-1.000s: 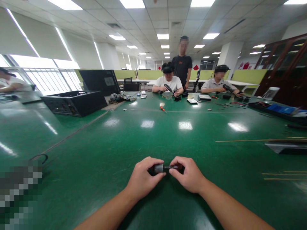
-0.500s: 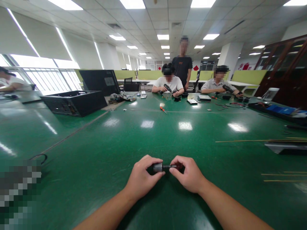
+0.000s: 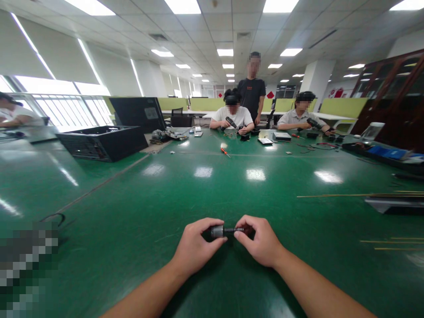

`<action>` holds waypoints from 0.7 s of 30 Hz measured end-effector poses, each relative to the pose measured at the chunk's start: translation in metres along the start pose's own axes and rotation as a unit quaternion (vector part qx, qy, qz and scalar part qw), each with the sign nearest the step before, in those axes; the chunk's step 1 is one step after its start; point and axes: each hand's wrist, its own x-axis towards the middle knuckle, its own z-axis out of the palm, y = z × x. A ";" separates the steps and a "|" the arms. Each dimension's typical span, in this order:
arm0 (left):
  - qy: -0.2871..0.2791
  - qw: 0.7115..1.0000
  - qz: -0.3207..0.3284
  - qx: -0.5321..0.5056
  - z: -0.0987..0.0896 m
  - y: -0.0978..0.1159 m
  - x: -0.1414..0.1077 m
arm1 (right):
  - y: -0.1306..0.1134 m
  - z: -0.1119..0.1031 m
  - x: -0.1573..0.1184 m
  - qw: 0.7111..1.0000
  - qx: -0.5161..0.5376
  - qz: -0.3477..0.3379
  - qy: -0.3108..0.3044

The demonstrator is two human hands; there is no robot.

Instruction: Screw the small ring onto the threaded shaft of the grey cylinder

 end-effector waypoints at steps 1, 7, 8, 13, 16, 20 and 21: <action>0.000 1.000 0.001 0.001 0.000 0.000 0.000 | 0.000 0.000 0.000 1.000 0.000 0.001 0.000; 0.004 1.000 0.001 0.000 -0.001 0.001 0.000 | 0.001 0.000 0.000 1.000 -0.003 0.001 0.003; 0.006 1.000 0.001 0.001 -0.001 0.002 0.000 | 0.001 0.000 0.000 1.000 -0.003 -0.001 0.004; 0.009 1.000 0.002 0.004 -0.001 0.002 0.000 | 0.002 -0.001 0.000 1.000 -0.002 -0.001 0.008; 0.011 1.000 0.001 0.004 -0.001 0.002 0.000 | 0.002 -0.001 0.000 1.000 -0.003 -0.003 0.009; 0.013 1.000 -0.001 0.004 -0.002 0.003 0.001 | 0.001 -0.002 0.000 1.000 0.002 -0.003 0.008; 0.012 1.000 -0.001 0.005 -0.002 0.003 0.001 | 0.001 -0.002 0.000 1.000 0.003 -0.003 0.008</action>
